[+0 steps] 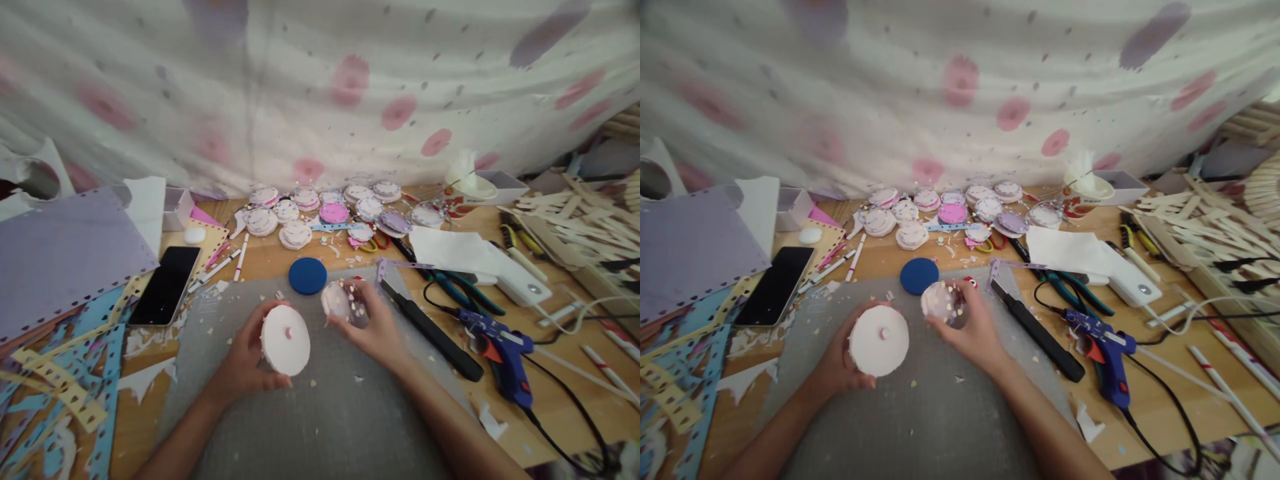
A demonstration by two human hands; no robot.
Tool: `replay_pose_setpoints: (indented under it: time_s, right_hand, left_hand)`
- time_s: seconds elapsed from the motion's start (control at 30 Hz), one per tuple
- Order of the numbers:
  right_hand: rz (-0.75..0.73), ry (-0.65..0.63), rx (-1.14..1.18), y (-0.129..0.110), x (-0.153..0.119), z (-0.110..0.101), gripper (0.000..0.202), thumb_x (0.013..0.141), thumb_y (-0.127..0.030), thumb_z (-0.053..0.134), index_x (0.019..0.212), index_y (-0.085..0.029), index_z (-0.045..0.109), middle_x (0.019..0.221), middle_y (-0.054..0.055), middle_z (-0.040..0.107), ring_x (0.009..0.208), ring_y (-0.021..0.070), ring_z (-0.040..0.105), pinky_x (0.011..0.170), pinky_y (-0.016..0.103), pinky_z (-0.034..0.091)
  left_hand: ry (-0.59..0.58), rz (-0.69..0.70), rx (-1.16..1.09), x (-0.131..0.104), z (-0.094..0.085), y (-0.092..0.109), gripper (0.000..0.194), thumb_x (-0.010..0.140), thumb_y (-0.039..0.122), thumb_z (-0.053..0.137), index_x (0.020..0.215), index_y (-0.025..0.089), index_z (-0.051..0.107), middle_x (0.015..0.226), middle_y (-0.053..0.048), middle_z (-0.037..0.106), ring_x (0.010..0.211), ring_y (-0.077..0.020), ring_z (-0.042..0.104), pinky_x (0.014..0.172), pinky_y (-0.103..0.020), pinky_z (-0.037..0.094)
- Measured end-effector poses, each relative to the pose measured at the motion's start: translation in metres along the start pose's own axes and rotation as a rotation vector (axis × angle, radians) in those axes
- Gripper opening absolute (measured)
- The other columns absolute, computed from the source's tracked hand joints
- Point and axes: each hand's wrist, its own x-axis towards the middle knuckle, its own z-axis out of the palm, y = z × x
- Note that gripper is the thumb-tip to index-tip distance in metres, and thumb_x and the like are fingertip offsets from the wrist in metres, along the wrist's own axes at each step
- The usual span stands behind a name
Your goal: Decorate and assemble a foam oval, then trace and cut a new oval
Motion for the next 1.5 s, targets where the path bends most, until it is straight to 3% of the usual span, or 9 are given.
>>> replay_pose_setpoints:
  time_s: [0.1,0.23,0.37,0.53,0.77,1.07,1.5]
  right_hand:
    - [-0.06,-0.068,0.237,-0.012,-0.007,0.002,0.049,0.078,-0.044,0.066,0.119,-0.023,0.048,0.113,0.009,0.059,0.099,0.0231,0.057,0.084,0.036,0.048]
    - [-0.182,-0.154,0.332,-0.029,-0.014,0.012,0.056,0.072,-0.044,0.074,0.119,-0.023,0.052,0.114,0.008,0.058,0.106,0.0244,0.055,0.089,0.036,0.045]
    - [-0.219,-0.2,0.314,-0.034,-0.015,0.015,0.062,0.067,-0.038,0.08,0.12,-0.024,0.053,0.113,0.008,0.06,0.104,0.0235,0.056,0.089,0.036,0.045]
    - [-0.227,-0.244,0.279,-0.031,-0.015,0.016,0.066,0.069,-0.033,0.079,0.127,-0.025,0.05,0.115,0.008,0.059,0.104,0.023,0.055,0.087,0.035,0.046]
    - [-0.232,-0.238,0.291,-0.029,-0.018,0.017,0.067,0.071,-0.037,0.078,0.13,-0.026,0.049,0.113,0.008,0.059,0.101,0.0232,0.055,0.086,0.036,0.046]
    - [-0.315,-0.211,0.237,-0.026,-0.02,0.021,0.072,0.073,-0.035,0.076,0.135,-0.027,0.042,0.119,0.01,0.057,0.107,0.0239,0.054,0.089,0.037,0.047]
    - [-0.307,-0.228,0.219,-0.028,-0.021,0.02,0.072,0.075,-0.034,0.074,0.138,-0.026,0.039,0.121,0.011,0.055,0.108,0.0256,0.053,0.09,0.04,0.047]
  left_hand:
    - [-0.03,-0.03,0.057,-0.001,0.003,0.003,0.095,0.046,0.036,0.091,0.129,0.033,0.046,0.128,-0.007,0.054,0.116,-0.0282,0.053,0.093,-0.034,0.045]
    - [-0.052,-0.04,0.083,-0.001,0.007,0.006,0.095,0.044,0.034,0.092,0.128,0.034,0.048,0.129,-0.006,0.052,0.117,-0.0278,0.052,0.096,-0.033,0.044]
    - [-0.072,-0.025,0.083,0.0,0.008,0.006,0.096,0.043,0.032,0.093,0.128,0.034,0.048,0.128,-0.006,0.052,0.116,-0.0274,0.053,0.097,-0.034,0.044]
    - [-0.073,-0.017,0.075,0.001,0.006,0.003,0.096,0.043,0.033,0.092,0.128,0.033,0.048,0.128,-0.006,0.053,0.118,-0.0284,0.053,0.099,-0.037,0.044]
    - [-0.091,-0.015,0.056,0.004,0.008,0.005,0.096,0.042,0.033,0.093,0.128,0.031,0.05,0.122,-0.008,0.058,0.117,-0.0308,0.055,0.098,-0.043,0.045]
    - [-0.084,-0.006,0.093,0.002,0.007,0.003,0.096,0.044,0.031,0.092,0.129,0.029,0.049,0.126,-0.01,0.056,0.114,-0.0304,0.057,0.095,-0.041,0.048]
    - [-0.088,-0.068,0.102,0.002,0.008,0.005,0.095,0.044,0.031,0.092,0.128,0.027,0.05,0.127,-0.012,0.056,0.112,-0.0316,0.057,0.092,-0.042,0.049]
